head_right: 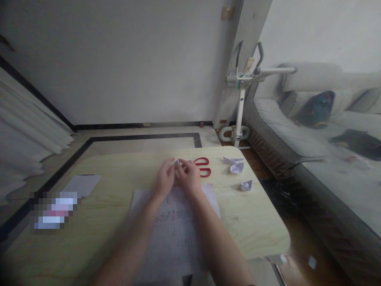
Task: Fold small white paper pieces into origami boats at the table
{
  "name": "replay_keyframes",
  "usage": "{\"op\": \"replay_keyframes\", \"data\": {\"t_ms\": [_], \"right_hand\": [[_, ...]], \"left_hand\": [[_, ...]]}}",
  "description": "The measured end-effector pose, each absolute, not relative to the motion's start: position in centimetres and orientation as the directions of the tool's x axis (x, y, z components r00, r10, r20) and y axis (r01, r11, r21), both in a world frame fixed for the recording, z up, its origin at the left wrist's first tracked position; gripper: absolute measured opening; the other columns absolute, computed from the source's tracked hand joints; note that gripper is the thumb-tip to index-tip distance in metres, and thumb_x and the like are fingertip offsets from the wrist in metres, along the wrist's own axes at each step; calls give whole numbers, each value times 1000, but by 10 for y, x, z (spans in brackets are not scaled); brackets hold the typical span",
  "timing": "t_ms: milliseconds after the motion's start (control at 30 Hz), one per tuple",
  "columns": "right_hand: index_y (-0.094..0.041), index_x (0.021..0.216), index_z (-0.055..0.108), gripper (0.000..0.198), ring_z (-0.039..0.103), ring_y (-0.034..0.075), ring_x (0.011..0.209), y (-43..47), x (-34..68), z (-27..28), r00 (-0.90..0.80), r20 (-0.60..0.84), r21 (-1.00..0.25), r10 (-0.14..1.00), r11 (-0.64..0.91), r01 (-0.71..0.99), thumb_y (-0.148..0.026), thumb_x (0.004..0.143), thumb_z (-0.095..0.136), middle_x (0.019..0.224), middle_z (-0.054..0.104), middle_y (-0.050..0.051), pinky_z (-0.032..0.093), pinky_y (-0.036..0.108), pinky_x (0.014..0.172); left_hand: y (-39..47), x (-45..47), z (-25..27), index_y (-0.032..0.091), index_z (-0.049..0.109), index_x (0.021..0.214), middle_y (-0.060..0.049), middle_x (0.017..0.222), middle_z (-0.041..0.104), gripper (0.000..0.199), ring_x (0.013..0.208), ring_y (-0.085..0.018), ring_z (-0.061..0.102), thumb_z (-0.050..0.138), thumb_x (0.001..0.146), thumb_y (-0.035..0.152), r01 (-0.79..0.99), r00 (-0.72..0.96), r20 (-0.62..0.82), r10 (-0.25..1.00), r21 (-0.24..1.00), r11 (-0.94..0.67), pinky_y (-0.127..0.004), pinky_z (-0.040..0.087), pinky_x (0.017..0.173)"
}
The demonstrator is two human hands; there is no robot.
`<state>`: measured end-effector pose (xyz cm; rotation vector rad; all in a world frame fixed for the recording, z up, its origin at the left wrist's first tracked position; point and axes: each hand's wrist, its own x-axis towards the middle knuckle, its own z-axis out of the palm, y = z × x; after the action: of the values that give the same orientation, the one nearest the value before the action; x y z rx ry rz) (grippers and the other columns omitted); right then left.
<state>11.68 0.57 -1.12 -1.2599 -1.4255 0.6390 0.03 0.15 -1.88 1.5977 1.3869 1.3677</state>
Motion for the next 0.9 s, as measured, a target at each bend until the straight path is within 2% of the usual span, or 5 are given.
{"op": "replay_keyframes", "data": {"t_ms": [67, 267, 467, 667, 900], "right_hand": [[-17, 104, 73, 28, 56, 15, 60, 4, 116, -12, 149, 408, -857, 901, 322, 402, -29, 83, 59, 77, 66, 5, 45, 28, 59], [-17, 99, 68, 24, 58, 15, 60, 2, 113, -11, 188, 438, -837, 879, 322, 442, -22, 80, 56, 81, 68, 5, 47, 28, 60], [-19, 92, 67, 18, 58, 16, 63, 0, 114, -9, 141, 478, -802, 867, 365, 474, -21, 79, 55, 81, 67, 5, 46, 28, 61], [-20, 94, 66, 19, 60, 18, 71, 4, 115, -16, 148, 481, -800, 864, 363, 478, -21, 79, 55, 82, 66, 4, 46, 28, 65], [-21, 93, 59, 16, 57, 16, 62, 3, 114, -15, 150, 357, -859, 922, 261, 440, -24, 78, 56, 77, 64, 1, 44, 27, 60]], "left_hand": [[2, 0, -20, 16, 56, 122, -7, 86, 72, 32, 64, -15, 66, 46, 94, 24, 362, -99, 313, 945, 896, -259, -25, 52, 63], [-1, 0, -15, 16, 58, 123, -13, 104, 73, 33, 94, -23, 69, 46, 94, 23, 540, -51, 376, 925, 790, -291, -31, 53, 82], [-7, 0, -7, 18, 58, 127, -13, 105, 73, 38, 88, -25, 71, 55, 89, 21, 646, 16, 317, 948, 721, -252, -34, 54, 79], [-6, 2, -11, 19, 62, 121, -11, 104, 74, 33, 90, -24, 71, 53, 89, 18, 601, -21, 311, 950, 763, -236, -31, 55, 77], [-4, 3, -12, 18, 62, 117, -6, 88, 76, 33, 81, -19, 73, 54, 85, 12, 458, -150, 318, 936, 861, -219, -26, 56, 71]]}}
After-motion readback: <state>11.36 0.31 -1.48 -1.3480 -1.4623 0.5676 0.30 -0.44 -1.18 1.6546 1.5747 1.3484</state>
